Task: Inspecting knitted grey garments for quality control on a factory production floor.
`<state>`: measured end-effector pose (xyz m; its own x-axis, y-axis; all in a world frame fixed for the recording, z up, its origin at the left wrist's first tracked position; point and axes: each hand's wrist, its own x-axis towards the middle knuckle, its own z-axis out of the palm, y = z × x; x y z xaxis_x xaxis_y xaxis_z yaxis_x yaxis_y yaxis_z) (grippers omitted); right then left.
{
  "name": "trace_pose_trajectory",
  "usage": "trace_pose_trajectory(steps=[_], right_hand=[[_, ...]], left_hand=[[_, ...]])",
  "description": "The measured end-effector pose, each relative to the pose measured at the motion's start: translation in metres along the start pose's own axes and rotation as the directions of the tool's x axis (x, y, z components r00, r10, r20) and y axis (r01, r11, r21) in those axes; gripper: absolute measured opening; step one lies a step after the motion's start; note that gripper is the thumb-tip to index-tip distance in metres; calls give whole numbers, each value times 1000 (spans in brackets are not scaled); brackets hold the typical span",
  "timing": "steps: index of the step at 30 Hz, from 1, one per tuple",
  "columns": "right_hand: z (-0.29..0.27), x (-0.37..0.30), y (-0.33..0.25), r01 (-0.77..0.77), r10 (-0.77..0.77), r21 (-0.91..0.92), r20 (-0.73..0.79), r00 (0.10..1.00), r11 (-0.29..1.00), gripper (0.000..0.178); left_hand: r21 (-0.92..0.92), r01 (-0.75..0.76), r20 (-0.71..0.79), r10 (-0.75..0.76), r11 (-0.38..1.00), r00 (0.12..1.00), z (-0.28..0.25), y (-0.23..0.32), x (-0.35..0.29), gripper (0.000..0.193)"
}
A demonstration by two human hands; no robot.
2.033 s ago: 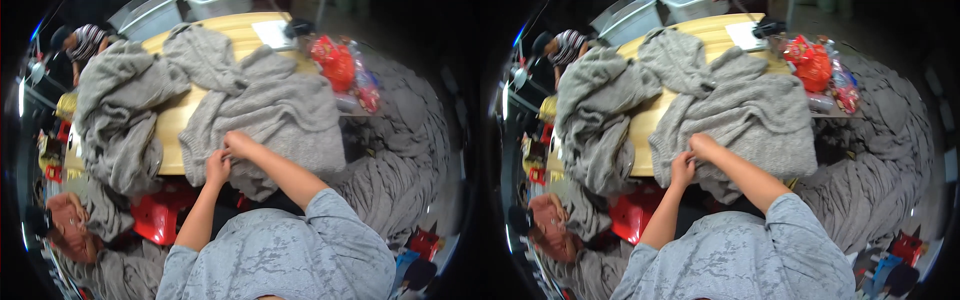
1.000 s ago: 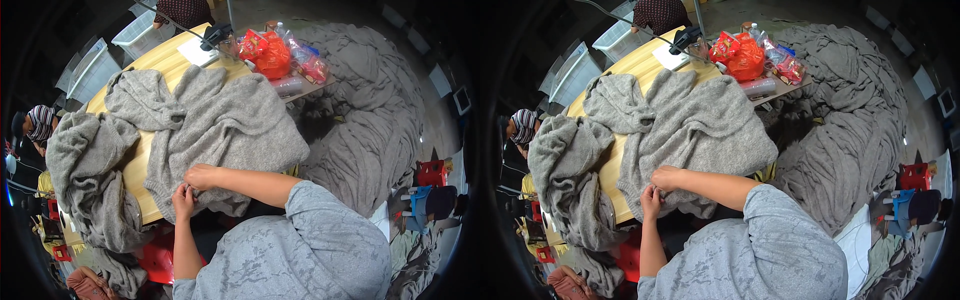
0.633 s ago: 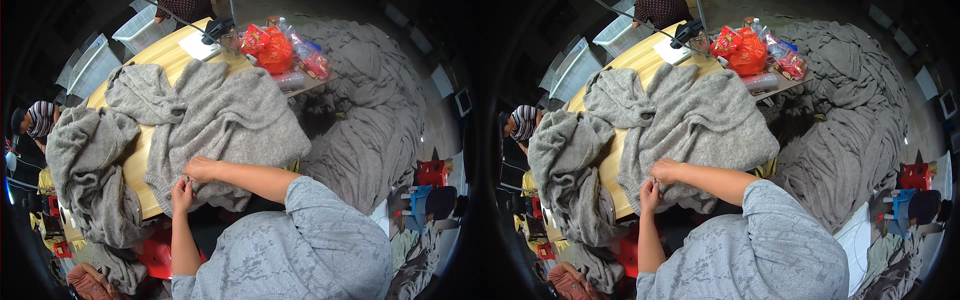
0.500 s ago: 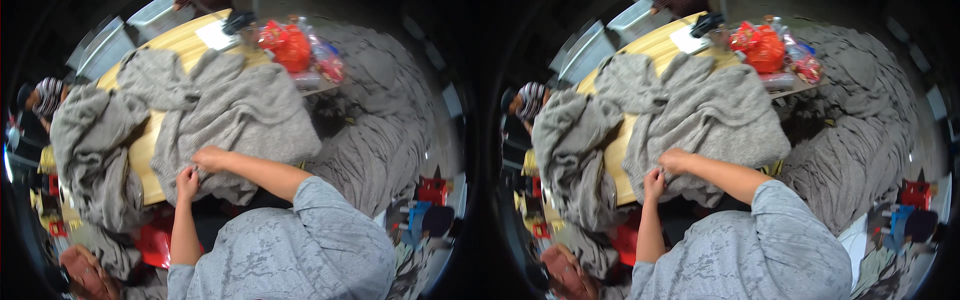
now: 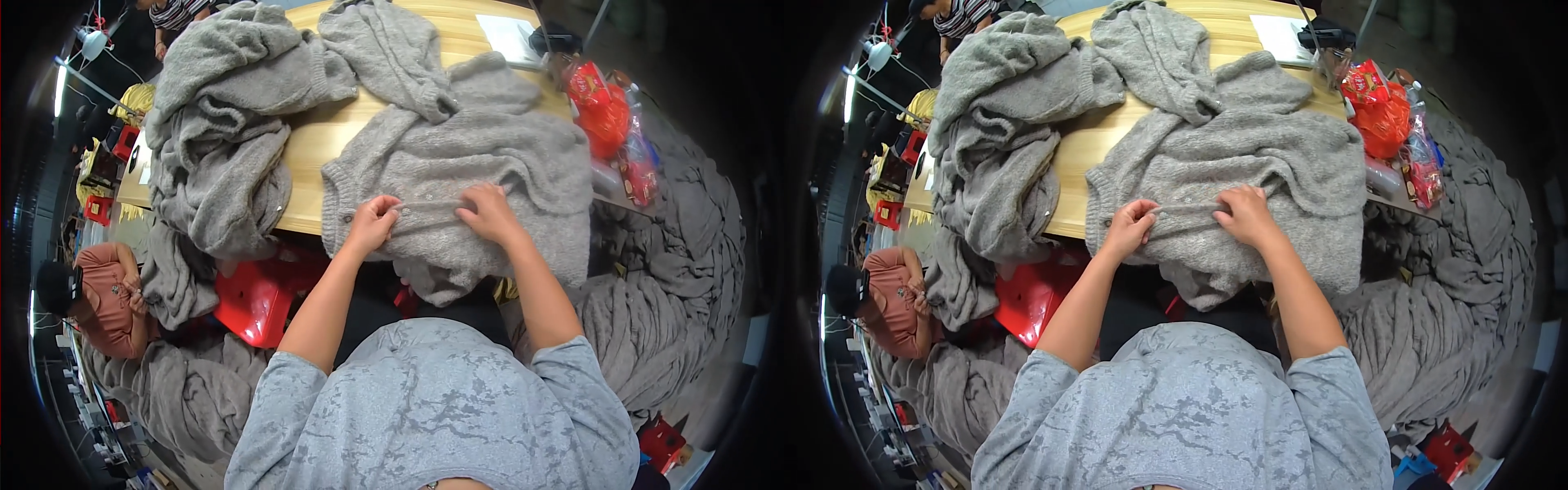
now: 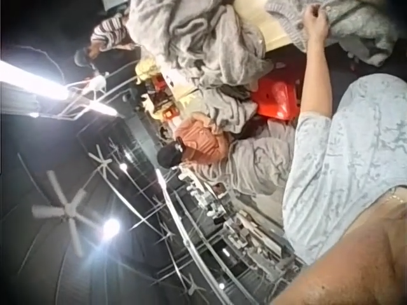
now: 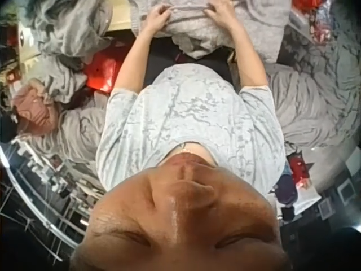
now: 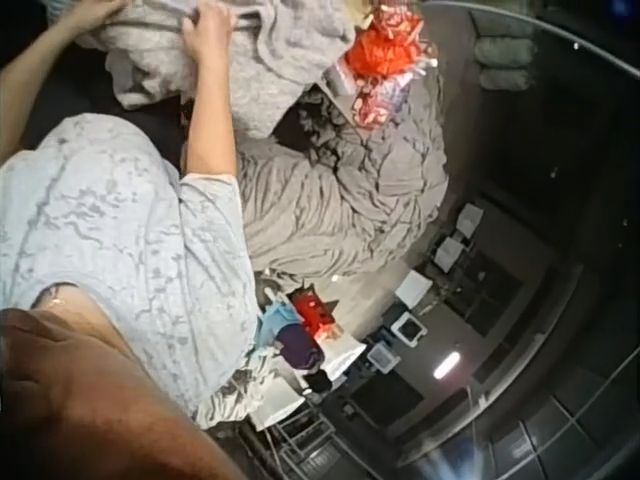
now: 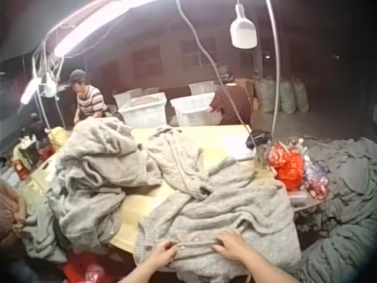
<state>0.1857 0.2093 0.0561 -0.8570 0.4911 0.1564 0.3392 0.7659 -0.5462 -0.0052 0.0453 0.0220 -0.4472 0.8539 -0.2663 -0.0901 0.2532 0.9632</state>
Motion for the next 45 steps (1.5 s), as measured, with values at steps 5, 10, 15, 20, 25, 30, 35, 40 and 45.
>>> trace_pose_trajectory(steps=[5,10,15,20,25,30,35,40,45], right_hand=[[9,-9,7,-98,111,268,-36,993,958,21],[11,-2,4,-167,186,381,-13,982,909,25],[32,4,4,-120,157,405,-58,986,906,29],[32,6,4,-185,215,527,5,977,830,22],[42,11,18,-265,235,611,131,963,746,16],[35,9,11,-292,216,631,197,956,718,11],[34,9,11,-300,202,801,226,953,518,11],[41,10,20,-337,190,820,280,941,463,13],[36,9,18,-317,127,820,292,948,478,11]], left_hand=[[633,-461,90,533,621,841,37,46,3,22],[765,-391,235,344,512,909,53,54,22,20],[559,-168,123,119,812,985,50,41,30,21],[127,179,94,-192,976,977,50,40,31,11],[-263,386,243,-327,884,913,47,35,27,8],[-204,390,192,-354,898,915,42,33,28,6],[-142,347,196,-317,927,928,40,32,24,5],[-27,293,203,-282,956,938,45,40,25,14],[505,-4,114,-62,863,992,57,57,28,19]])
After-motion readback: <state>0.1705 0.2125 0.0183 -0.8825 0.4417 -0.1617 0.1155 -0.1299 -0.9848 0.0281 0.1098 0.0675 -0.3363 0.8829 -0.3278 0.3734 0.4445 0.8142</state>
